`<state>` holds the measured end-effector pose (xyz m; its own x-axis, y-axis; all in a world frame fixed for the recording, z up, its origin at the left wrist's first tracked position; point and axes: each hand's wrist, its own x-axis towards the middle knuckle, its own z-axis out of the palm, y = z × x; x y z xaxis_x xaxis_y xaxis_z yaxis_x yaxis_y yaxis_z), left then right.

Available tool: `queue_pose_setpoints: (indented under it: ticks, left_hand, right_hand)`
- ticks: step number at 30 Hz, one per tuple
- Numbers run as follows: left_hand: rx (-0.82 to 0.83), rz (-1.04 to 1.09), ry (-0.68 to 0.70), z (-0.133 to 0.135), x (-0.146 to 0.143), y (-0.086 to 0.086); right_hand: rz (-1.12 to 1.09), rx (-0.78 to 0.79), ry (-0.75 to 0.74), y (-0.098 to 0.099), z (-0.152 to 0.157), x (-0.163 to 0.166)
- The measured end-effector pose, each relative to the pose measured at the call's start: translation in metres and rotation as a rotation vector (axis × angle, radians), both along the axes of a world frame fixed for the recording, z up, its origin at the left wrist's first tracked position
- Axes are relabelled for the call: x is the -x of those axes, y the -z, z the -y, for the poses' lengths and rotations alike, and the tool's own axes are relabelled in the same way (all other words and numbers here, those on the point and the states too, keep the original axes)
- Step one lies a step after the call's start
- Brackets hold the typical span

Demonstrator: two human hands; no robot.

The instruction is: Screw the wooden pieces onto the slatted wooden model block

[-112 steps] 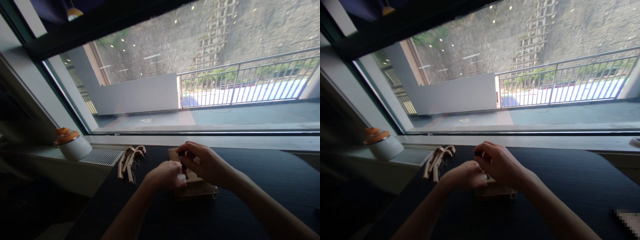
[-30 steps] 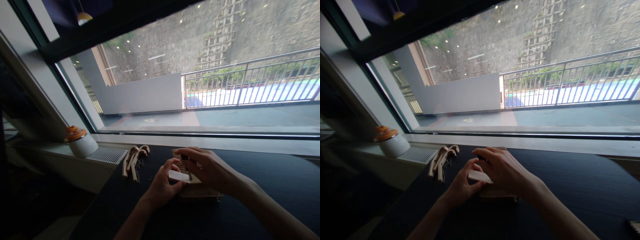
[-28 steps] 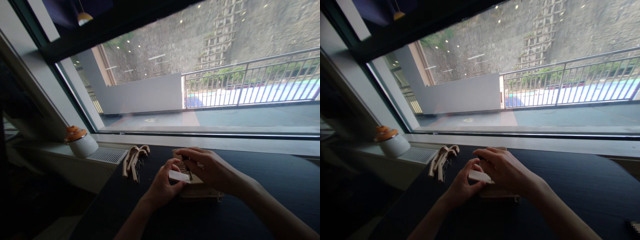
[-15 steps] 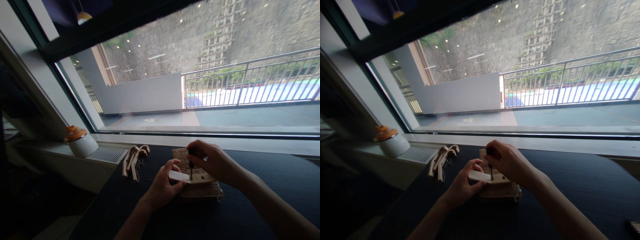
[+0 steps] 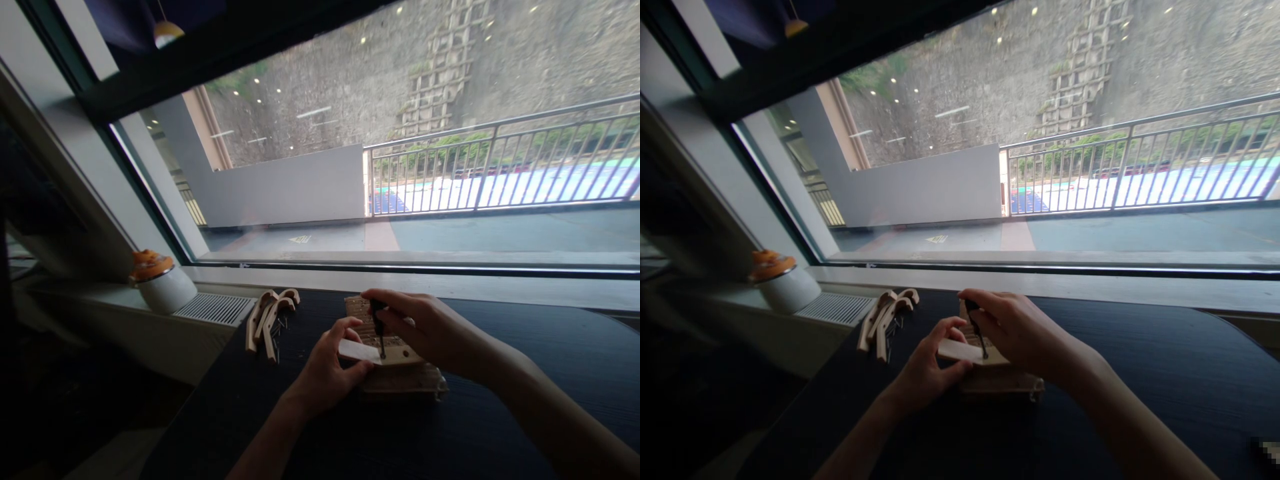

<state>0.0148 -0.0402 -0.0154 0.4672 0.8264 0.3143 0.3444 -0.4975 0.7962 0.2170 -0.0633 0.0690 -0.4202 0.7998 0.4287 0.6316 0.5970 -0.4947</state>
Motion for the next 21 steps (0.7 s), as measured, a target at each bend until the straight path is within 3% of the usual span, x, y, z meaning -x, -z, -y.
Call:
queue_pose_setpoints:
  ticks: [10, 18, 21]
  left_hand:
    - [0.024, 0.003, 0.010, -0.0011, -0.0009, 0.0018]
    - [0.018, 0.007, 0.005, -0.0007, -0.0005, 0.0004]
    - [0.021, 0.005, 0.005, -0.0009, -0.0006, 0.0008]
  right_hand:
    - [-0.020, -0.045, 0.183, 0.0051, -0.0055, 0.0027]
    - [0.009, -0.033, 0.011, 0.0023, 0.0014, 0.0015]
    - [0.016, -0.001, 0.013, -0.0002, 0.0026, -0.0023]
